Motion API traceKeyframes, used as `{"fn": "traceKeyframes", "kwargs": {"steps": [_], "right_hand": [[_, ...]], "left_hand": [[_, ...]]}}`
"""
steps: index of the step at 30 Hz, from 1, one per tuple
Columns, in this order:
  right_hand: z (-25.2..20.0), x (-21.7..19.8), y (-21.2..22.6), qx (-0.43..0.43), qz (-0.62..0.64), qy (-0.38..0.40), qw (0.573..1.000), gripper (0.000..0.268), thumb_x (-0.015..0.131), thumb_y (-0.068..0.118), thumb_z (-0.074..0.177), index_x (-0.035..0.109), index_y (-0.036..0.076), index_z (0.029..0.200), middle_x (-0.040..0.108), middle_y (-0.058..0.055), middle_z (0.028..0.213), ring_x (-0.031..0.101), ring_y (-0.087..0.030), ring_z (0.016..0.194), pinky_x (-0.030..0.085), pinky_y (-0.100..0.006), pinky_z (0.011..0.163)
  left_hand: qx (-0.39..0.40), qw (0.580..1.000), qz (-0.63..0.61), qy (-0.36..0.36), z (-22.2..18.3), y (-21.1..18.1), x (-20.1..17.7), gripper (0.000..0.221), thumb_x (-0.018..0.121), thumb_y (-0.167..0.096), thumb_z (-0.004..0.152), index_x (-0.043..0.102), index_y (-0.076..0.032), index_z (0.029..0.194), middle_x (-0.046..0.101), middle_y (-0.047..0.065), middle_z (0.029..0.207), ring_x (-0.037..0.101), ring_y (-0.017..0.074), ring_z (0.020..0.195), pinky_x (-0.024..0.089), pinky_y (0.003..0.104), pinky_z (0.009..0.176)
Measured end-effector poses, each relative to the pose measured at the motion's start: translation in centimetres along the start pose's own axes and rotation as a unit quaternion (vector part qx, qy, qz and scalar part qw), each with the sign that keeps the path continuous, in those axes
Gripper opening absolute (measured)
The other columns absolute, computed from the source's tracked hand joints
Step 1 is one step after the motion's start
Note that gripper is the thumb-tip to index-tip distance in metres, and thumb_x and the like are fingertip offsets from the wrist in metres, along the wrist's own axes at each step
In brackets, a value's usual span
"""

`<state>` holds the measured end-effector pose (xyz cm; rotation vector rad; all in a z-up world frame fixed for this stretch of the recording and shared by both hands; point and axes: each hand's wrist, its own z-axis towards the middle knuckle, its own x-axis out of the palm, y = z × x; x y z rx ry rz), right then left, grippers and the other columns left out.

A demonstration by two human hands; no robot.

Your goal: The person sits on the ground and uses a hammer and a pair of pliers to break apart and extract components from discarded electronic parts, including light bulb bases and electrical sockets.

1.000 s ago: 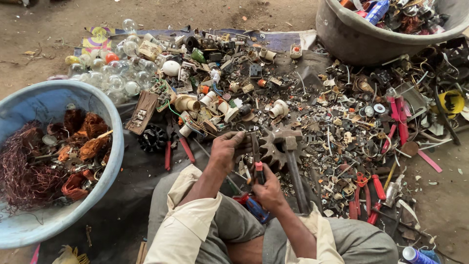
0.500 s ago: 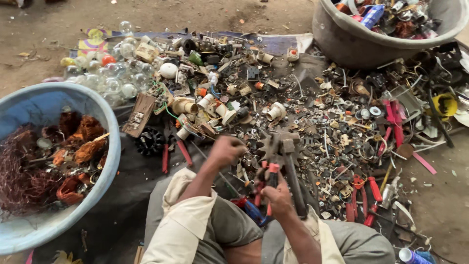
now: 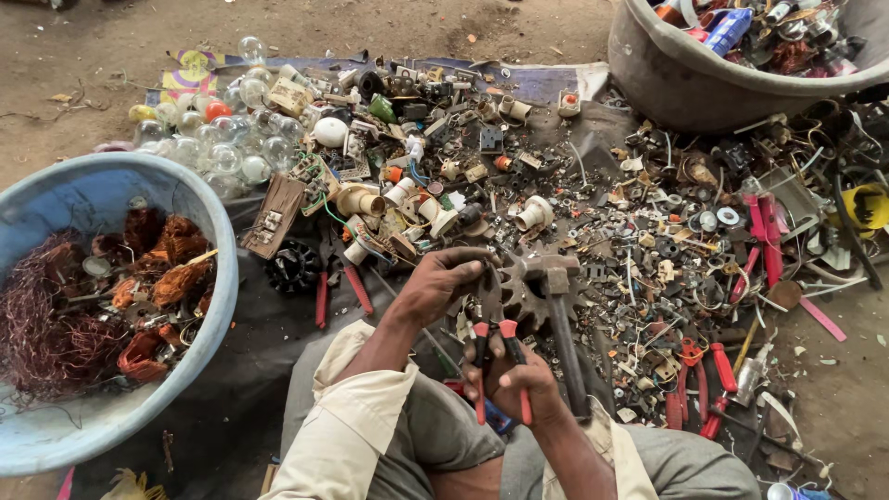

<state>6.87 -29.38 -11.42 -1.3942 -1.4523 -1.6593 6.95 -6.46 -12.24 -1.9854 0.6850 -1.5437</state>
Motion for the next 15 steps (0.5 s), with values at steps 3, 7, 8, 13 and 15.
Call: {"fn": "traceKeyframes", "kwargs": {"steps": [3, 7, 8, 13, 15], "right_hand": [[0.3, 1.1, 0.5, 0.012, -0.023, -0.015, 1.000, 0.050, 0.062, -0.003, 0.070, 0.058, 0.002, 0.120, 0.053, -0.015, 0.135, 0.058, -0.040, 0.123, 0.051, -0.062, 0.104], [0.6, 1.7, 1.1, 0.035, -0.075, -0.039, 0.996, 0.065, 0.060, -0.001, 0.063, 0.057, -0.004, 0.128, 0.056, -0.016, 0.142, 0.057, -0.038, 0.132, 0.045, -0.065, 0.111], [0.6, 1.2, 0.9, 0.031, -0.092, -0.059, 0.994, 0.066, 0.060, -0.002, 0.062, 0.057, -0.004, 0.128, 0.057, -0.014, 0.140, 0.058, -0.036, 0.130, 0.048, -0.064, 0.108], [0.0, -3.3, 0.5, 0.061, -0.325, -0.240, 0.913, 0.079, 0.057, -0.008, 0.070, 0.062, -0.003, 0.148, 0.056, -0.026, 0.119, 0.051, -0.039, 0.098, 0.041, -0.048, 0.081], [0.1, -3.7, 0.1, 0.013, -0.437, -0.274, 0.857, 0.069, 0.058, -0.005, 0.073, 0.062, 0.001, 0.142, 0.057, -0.026, 0.116, 0.061, -0.036, 0.101, 0.049, -0.040, 0.082]], "left_hand": [[0.003, 0.998, 0.017, -0.061, 0.9, 0.8, -1.1, 0.023, 0.067, 0.001, 0.096, 0.072, 0.005, 0.118, 0.076, 0.016, 0.102, 0.074, 0.0209, 0.084, 0.064, 0.033, 0.079], [0.077, 0.986, 0.027, -0.145, 1.8, 1.7, -2.9, 0.019, 0.066, -0.005, 0.097, 0.074, 0.003, 0.112, 0.076, 0.015, 0.096, 0.074, 0.0217, 0.078, 0.065, 0.035, 0.073], [0.080, 0.981, 0.027, -0.172, 2.1, 1.7, -3.3, 0.020, 0.067, -0.006, 0.097, 0.074, 0.002, 0.114, 0.076, 0.015, 0.096, 0.074, 0.0211, 0.079, 0.065, 0.034, 0.074], [0.072, 0.970, 0.100, -0.208, 2.4, 2.1, -3.7, 0.023, 0.067, -0.004, 0.095, 0.074, 0.002, 0.116, 0.078, 0.012, 0.094, 0.075, 0.0180, 0.079, 0.064, 0.030, 0.076], [0.069, 0.975, 0.089, -0.194, 2.6, 2.3, -3.4, 0.023, 0.066, -0.003, 0.096, 0.074, 0.003, 0.116, 0.077, 0.012, 0.092, 0.074, 0.0172, 0.078, 0.064, 0.029, 0.076]]}}
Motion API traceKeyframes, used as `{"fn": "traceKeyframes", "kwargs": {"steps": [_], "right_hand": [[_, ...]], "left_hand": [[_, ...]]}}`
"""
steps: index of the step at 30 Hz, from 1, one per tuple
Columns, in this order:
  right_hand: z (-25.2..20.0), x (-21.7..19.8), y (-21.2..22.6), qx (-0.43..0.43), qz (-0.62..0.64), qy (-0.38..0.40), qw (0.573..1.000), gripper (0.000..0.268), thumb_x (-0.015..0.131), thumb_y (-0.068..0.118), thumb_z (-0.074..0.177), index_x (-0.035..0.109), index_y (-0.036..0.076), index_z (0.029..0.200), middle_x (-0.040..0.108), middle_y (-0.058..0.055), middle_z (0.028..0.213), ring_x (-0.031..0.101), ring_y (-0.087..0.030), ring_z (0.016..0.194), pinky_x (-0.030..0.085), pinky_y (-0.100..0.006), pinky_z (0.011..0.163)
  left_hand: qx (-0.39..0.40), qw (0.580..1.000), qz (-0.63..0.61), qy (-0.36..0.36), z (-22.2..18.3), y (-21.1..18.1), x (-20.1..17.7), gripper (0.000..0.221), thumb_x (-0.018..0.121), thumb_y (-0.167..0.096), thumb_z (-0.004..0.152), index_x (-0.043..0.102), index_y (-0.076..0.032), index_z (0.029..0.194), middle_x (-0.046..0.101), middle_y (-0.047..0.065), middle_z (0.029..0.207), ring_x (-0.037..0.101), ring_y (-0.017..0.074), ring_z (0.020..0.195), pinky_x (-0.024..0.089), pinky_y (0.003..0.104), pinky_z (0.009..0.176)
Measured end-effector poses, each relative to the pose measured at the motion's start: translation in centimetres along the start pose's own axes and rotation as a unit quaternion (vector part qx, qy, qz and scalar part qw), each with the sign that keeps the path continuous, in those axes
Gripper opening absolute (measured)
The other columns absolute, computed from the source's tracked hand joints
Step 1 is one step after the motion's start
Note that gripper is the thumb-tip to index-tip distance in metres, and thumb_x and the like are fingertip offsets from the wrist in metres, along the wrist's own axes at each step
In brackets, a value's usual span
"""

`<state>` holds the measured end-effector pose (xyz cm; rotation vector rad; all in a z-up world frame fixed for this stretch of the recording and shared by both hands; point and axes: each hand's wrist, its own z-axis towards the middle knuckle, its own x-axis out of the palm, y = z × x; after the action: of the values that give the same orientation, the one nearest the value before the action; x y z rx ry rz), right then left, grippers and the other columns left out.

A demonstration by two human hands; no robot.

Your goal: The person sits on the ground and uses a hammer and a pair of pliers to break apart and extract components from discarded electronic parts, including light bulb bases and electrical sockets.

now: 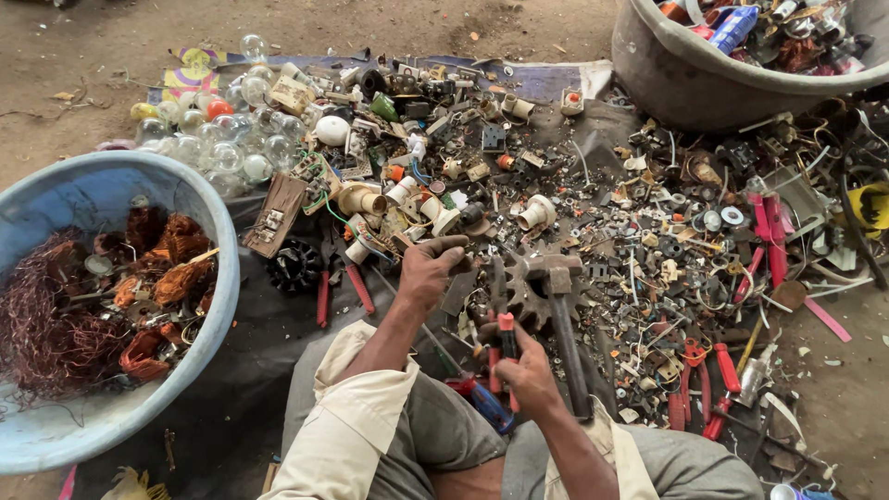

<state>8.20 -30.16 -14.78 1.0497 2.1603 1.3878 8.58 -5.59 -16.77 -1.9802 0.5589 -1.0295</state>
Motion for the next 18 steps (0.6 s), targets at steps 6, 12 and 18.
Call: {"fn": "traceKeyframes", "kwargs": {"steps": [6, 12, 18], "right_hand": [[-0.8, 1.9, 3.4, -0.259, -0.338, -0.111, 0.898, 0.051, 0.084, 0.014, 0.079, 0.066, 0.002, 0.125, 0.054, -0.018, 0.139, 0.060, -0.031, 0.123, 0.053, -0.039, 0.097], [-1.2, 3.4, 5.8, -0.150, -0.284, -0.087, 0.943, 0.052, 0.074, 0.018, 0.082, 0.060, 0.004, 0.130, 0.046, -0.017, 0.139, 0.058, -0.030, 0.123, 0.059, -0.035, 0.089], [-0.8, 2.8, 4.9, -0.179, -0.347, -0.099, 0.916, 0.044, 0.081, 0.017, 0.081, 0.066, 0.002, 0.119, 0.054, -0.016, 0.129, 0.062, -0.027, 0.111, 0.057, -0.036, 0.088]], "left_hand": [[0.023, 0.996, 0.086, 0.018, -0.5, 0.0, 0.7, 0.022, 0.069, -0.002, 0.093, 0.075, 0.005, 0.113, 0.076, 0.012, 0.090, 0.073, 0.0168, 0.076, 0.063, 0.030, 0.072], [0.033, 0.979, 0.199, 0.020, -1.6, -1.0, 1.5, 0.022, 0.071, -0.007, 0.091, 0.077, -0.001, 0.111, 0.079, 0.009, 0.095, 0.075, 0.0141, 0.079, 0.063, 0.027, 0.074], [0.073, 0.962, 0.261, 0.000, -2.8, -2.2, 2.4, 0.025, 0.068, -0.012, 0.093, 0.078, 0.000, 0.113, 0.080, 0.011, 0.095, 0.072, 0.0160, 0.081, 0.059, 0.030, 0.074]]}}
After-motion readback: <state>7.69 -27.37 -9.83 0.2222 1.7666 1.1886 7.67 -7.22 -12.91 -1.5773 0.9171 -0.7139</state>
